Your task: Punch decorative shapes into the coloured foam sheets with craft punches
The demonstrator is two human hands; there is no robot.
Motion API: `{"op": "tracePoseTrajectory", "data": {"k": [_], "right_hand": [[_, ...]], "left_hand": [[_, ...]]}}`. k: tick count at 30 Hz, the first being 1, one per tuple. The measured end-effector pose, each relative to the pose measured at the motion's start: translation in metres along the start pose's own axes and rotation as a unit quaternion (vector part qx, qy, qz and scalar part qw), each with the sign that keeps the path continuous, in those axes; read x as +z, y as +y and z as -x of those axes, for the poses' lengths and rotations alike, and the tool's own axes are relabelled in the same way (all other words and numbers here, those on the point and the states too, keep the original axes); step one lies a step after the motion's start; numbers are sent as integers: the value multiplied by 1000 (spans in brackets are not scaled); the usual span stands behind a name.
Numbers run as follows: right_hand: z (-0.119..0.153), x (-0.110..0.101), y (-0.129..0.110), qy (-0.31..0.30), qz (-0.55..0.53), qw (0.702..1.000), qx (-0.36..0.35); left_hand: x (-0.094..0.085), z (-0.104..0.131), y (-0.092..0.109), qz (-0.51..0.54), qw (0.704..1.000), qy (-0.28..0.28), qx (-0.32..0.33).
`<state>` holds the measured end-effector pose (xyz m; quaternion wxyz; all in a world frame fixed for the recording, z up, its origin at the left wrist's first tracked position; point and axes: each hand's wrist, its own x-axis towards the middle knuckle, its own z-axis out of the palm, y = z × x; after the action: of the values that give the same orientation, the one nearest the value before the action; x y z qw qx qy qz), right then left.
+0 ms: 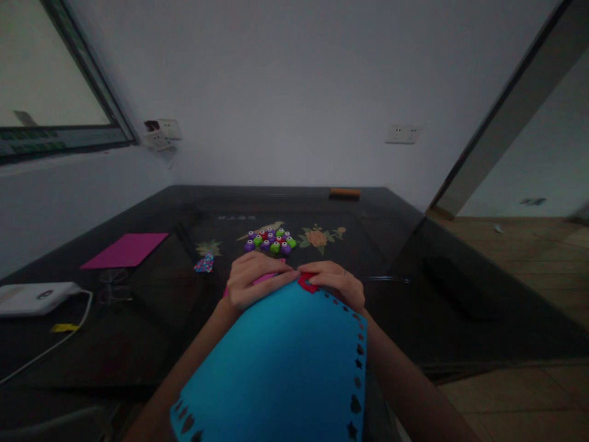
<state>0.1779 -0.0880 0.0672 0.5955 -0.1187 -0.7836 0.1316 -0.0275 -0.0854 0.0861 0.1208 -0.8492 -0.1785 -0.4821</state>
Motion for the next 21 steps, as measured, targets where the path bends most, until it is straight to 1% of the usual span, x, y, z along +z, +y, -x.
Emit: {"op": "tracePoseTrajectory", "data": {"k": [3,6,11,17,21], "right_hand": [[0,0,-4,-3,-8,1000,6],[0,0,-6,-4,1,1000,-4],[2,0,-7,-15,6,999,-49],[0,4,-5,14,11,993,-113],[-2,4,-6,-1,4,992,-129]], "left_hand": [[-1,0,1,-5,1000,0,3],[-1,0,1,-1,1000,9,17],[-2,-5,7,10,999,21,31],[-5,-8,10,14,998,17,55],[-6,-7,10,17,998,14,67]]}}
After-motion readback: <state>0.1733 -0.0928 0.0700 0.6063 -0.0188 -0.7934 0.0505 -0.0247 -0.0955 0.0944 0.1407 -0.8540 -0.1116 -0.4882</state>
